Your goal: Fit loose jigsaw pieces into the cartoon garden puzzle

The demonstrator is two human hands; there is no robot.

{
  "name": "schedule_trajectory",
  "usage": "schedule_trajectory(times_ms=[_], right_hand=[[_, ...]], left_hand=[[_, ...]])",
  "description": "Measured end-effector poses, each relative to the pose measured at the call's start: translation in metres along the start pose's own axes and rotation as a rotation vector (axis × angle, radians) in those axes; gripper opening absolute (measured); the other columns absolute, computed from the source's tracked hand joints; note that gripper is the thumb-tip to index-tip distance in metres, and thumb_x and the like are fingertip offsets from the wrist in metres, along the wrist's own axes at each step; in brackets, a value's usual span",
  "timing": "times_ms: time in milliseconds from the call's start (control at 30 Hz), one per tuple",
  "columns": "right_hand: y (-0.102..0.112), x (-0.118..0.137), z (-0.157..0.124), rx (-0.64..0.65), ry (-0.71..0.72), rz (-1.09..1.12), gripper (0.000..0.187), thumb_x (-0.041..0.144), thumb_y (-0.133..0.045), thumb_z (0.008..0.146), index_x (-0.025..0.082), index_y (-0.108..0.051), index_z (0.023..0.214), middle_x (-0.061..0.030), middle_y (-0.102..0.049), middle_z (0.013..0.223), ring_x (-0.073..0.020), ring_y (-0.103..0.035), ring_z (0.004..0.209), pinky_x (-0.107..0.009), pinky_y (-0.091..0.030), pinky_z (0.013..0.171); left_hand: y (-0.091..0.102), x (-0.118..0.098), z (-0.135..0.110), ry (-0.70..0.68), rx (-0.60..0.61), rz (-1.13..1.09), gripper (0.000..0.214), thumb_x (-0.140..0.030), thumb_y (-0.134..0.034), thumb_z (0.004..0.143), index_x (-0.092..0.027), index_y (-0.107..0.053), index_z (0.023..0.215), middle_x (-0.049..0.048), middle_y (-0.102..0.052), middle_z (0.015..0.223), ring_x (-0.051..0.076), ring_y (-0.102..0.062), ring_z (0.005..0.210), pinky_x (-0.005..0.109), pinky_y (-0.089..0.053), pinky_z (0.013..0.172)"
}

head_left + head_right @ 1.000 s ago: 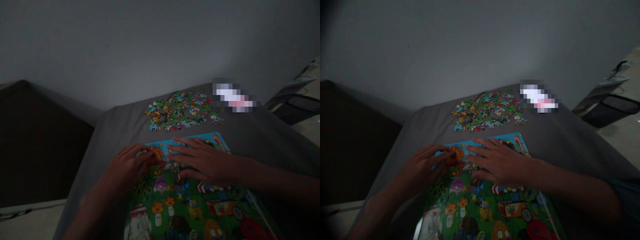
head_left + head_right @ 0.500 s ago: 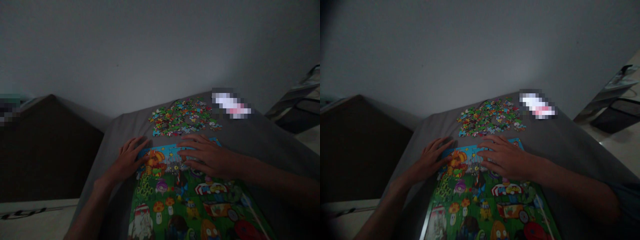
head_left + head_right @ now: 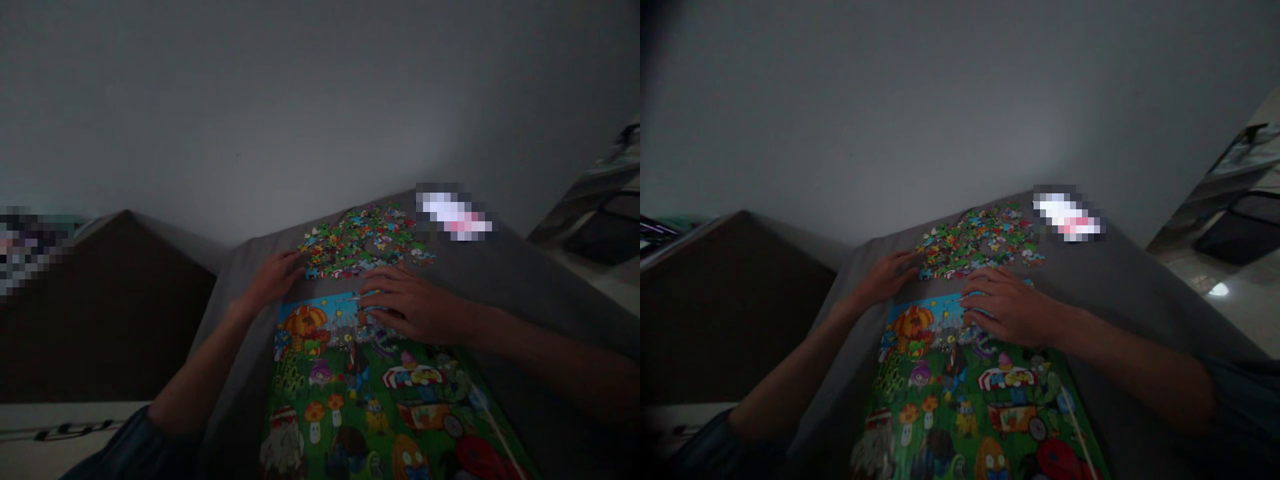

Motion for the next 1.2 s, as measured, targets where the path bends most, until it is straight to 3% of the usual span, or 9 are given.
schedule_trajectory(times_ms=[67, 167, 367, 500, 633, 800, 900, 1067, 1200], right_hand=[[0.0, -0.001, 0.0, -0.006, -0.004, 0.004, 0.026, 0.028, -0.049, 0.103, 0.019, -0.071, 0.115, -0.0097, -0.071, 0.119, -0.024, -0.055, 0.121, -0.047, -0.047, 0.101], [-0.002, -0.002, 0.0, 0.001, 0.002, 0.005, 0.025, 0.026, -0.05, 0.103, 0.019, -0.072, 0.113, -0.0094, -0.071, 0.118, -0.0239, -0.055, 0.123, -0.047, -0.046, 0.102], [-0.001, -0.002, 0.0, 0.02, 0.019, -0.002, 0.027, 0.025, -0.048, 0.103, 0.018, -0.072, 0.115, -0.0095, -0.072, 0.117, -0.0242, -0.055, 0.123, -0.047, -0.047, 0.102], [0.003, -0.006, -0.002, 0.002, 0.016, -0.018, 0.027, 0.024, -0.05, 0.102, 0.019, -0.073, 0.115, -0.0096, -0.072, 0.117, -0.0248, -0.056, 0.122, -0.048, -0.047, 0.102], [0.006, -0.009, -0.004, -0.021, 0.011, -0.01, 0.027, 0.024, -0.051, 0.101, 0.02, -0.073, 0.116, -0.01, -0.072, 0.118, -0.0258, -0.057, 0.122, -0.05, -0.049, 0.1], [0.007, -0.006, -0.004, -0.026, 0.029, -0.024, 0.028, 0.025, -0.05, 0.102, 0.021, -0.073, 0.116, -0.0088, -0.073, 0.117, -0.0254, -0.058, 0.12, -0.049, -0.05, 0.099], [0.006, -0.005, -0.003, -0.01, 0.018, -0.03, 0.028, 0.025, -0.049, 0.101, 0.023, -0.074, 0.114, -0.0081, -0.073, 0.116, -0.0259, -0.06, 0.119, -0.049, -0.05, 0.098], [0.005, -0.006, -0.004, 0.006, 0.012, -0.039, 0.027, 0.026, -0.051, 0.1, 0.025, -0.075, 0.112, -0.0068, -0.074, 0.117, -0.0258, -0.061, 0.119, -0.048, -0.051, 0.098], [0.002, -0.009, -0.007, 0.011, 0.014, -0.052, 0.026, 0.024, -0.052, 0.1, 0.026, -0.074, 0.114, -0.0051, -0.073, 0.119, -0.0253, -0.061, 0.12, -0.048, -0.05, 0.099]], left_hand=[[0.003, 0.015, 0.013, 0.071, -0.031, 0.001, 0.045, -0.038, -0.045, 0.101, -0.017, -0.059, 0.139, 0.015, -0.061, 0.142, 0.028, -0.056, 0.132, 0.042, -0.04, 0.114], [0.001, 0.03, 0.031, 0.14, -0.046, -0.011, 0.044, -0.038, -0.05, 0.098, -0.015, -0.062, 0.134, 0.017, -0.063, 0.138, 0.031, -0.059, 0.128, 0.042, -0.043, 0.111], [-0.01, 0.033, 0.05, 0.162, -0.054, -0.108, 0.04, -0.048, -0.06, 0.092, -0.018, -0.073, 0.116, 0.0135, -0.07, 0.124, 0.03, -0.062, 0.119, 0.041, -0.045, 0.106], [-0.005, 0.045, 0.038, 0.218, -0.059, -0.22, 0.041, -0.048, -0.069, 0.084, -0.016, -0.073, 0.109, 0.0125, -0.073, 0.11, 0.03, -0.068, 0.104, 0.042, -0.053, 0.093], [0.007, 0.05, 0.002, 0.24, -0.036, -0.378, 0.049, -0.051, -0.074, 0.079, -0.016, -0.068, 0.113, 0.0111, -0.075, 0.101, 0.026, -0.071, 0.092, 0.042, -0.058, 0.084], [0.019, 0.023, -0.06, 0.164, 0.053, -0.607, 0.054, -0.051, -0.073, 0.082, -0.019, -0.064, 0.123, 0.0074, -0.076, 0.1, 0.023, -0.073, 0.092, 0.038, -0.061, 0.084], [0.019, -0.008, -0.085, 0.042, 0.144, -0.762, 0.033, -0.038, -0.064, 0.092, -0.02, -0.068, 0.12, 0.0078, -0.075, 0.105, 0.021, -0.072, 0.095, 0.035, -0.061, 0.083], [0.01, -0.054, -0.103, -0.188, 0.285, -0.695, 0.031, -0.025, -0.054, 0.1, -0.025, -0.07, 0.126, 0.0076, -0.074, 0.115, 0.017, -0.07, 0.096, 0.03, -0.059, 0.081], [0.002, -0.06, -0.108, -0.153, 0.303, -0.663, 0.028, -0.026, -0.058, 0.1, -0.027, -0.071, 0.124, 0.0018, -0.078, 0.106, 0.015, -0.072, 0.088, 0.027, -0.057, 0.077]])
Point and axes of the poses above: each hand's wrist, its own z-axis towards the middle knuckle, its own y-axis out of the back of the hand, x = y × z, the point moved 8 cm from there along z, towards the middle knuckle
